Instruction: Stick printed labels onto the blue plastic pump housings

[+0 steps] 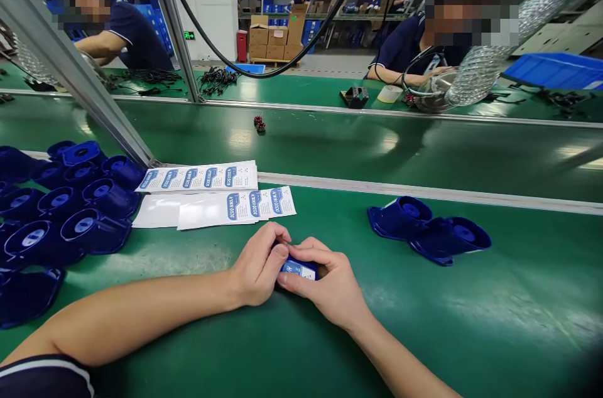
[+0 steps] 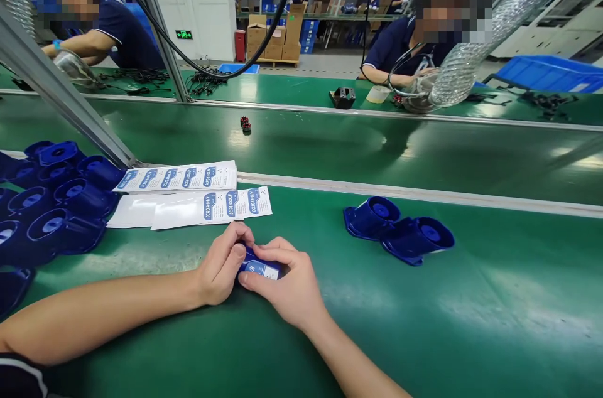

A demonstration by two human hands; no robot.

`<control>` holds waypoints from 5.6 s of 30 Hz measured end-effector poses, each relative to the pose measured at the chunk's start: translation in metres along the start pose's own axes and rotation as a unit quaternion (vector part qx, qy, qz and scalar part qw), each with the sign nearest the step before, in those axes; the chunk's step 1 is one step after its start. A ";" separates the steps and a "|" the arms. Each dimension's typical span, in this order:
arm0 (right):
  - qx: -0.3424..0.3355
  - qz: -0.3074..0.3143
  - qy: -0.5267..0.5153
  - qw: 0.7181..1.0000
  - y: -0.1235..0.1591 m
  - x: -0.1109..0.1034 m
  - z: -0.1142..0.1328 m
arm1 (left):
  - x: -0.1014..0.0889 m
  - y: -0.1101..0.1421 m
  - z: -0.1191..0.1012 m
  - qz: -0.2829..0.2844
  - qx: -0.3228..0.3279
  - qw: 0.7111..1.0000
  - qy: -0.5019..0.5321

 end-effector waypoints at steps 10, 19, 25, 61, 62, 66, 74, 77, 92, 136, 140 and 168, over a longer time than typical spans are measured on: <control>0.012 0.027 -0.005 1.000 -0.006 -0.003 0.003 | 0.003 0.002 -0.008 0.011 0.037 0.999 -0.027; 0.012 0.082 0.059 0.995 -0.002 -0.008 0.012 | 0.002 0.005 -0.012 0.043 0.027 0.998 -0.036; 0.034 0.060 0.178 0.982 0.009 -0.026 0.015 | 0.001 0.006 -0.011 0.046 0.020 0.998 -0.031; -0.033 0.046 -0.166 0.984 0.003 0.005 -0.021 | 0.022 0.018 0.035 0.029 -0.085 0.991 0.095; -0.031 0.044 -0.169 0.984 0.003 0.005 -0.018 | 0.023 0.017 0.034 0.040 -0.073 0.993 0.086; -0.026 0.041 -0.186 0.981 0.005 0.006 -0.011 | 0.025 0.014 0.024 0.081 0.003 0.995 0.066; -0.016 0.016 -0.167 0.986 0.004 0.002 -0.008 | 0.023 0.006 0.048 0.078 -0.085 0.945 0.305; -0.020 0.027 -0.155 0.987 0.004 0.005 -0.009 | 0.019 0.002 0.042 0.069 -0.080 0.938 0.330; 0.011 0.069 -0.069 0.995 0.007 0.008 -0.012 | 0.019 0.011 0.030 0.120 -0.100 0.985 0.069; -0.005 -0.014 -0.021 1.000 0.016 -0.048 0.000 | 0.035 0.009 0.033 0.165 -0.038 0.955 0.242; -0.044 -0.168 0.296 0.939 0.029 -0.108 0.042 | 0.034 0.015 0.047 0.160 -0.082 0.981 0.072; -0.290 0.014 0.683 0.670 -0.086 0.094 0.039 | -0.149 -0.008 0.059 0.142 -0.358 0.783 -0.489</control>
Point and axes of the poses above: each hand's wrist, its own y-axis away from the middle knuckle, its own x-axis out of the palm, z = x × y, the point moved 9 cm from there along -y, towards the middle knuckle, and after that the axes turned 11 degrees about z, right-handed, at the moved point
